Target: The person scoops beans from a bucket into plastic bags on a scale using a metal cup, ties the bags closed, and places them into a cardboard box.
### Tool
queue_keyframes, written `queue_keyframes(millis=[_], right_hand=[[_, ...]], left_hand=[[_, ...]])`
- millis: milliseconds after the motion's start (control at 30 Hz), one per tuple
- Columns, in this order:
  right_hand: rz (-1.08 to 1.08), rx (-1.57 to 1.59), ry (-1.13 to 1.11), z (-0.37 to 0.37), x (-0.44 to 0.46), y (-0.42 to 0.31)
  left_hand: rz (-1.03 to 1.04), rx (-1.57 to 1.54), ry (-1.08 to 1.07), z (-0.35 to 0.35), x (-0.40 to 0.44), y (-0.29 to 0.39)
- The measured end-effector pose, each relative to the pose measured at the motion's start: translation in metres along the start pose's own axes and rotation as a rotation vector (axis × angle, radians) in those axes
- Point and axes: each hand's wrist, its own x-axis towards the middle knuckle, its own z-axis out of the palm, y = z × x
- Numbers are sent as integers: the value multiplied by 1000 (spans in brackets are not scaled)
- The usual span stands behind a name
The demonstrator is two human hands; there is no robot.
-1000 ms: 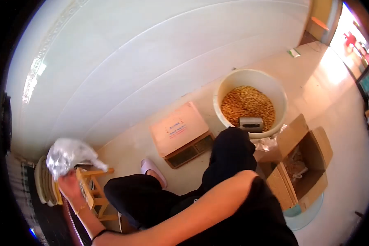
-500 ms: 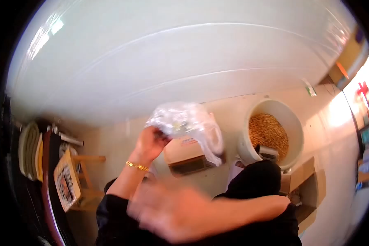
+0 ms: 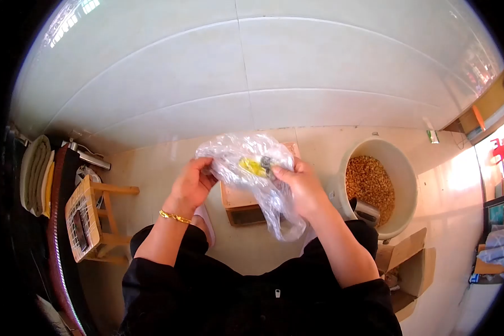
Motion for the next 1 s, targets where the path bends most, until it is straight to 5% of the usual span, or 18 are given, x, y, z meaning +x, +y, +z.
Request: queue_keyframes(millis=[200,267,333,433,567,733,800,1000], right_hand=[[-112,258,135,-11,-1,-2],[-125,253,134,-11,2,0],[-106,146,91,-6,1,4],[-61,37,-54,14,-4,10],[-81,53,-57,27,-5,4],[-169,-7,231,7,3,-10],[-203,-18,288,-8,10,-8],[-297,-30,415,-15,8,-16]], left_hand=[[118,-82,226,-8,2,-1],[-121,-25,-58,-12,-6,-23],[-273,133,-126,13,-27,-42],[-235,180,-314,38,-40,-40],[-42,241,-82,24,-24,-41],[-111,251,-51,11,-33,8],[-71,-259,107,16,-36,20],[172,98,94,-3,-34,32]])
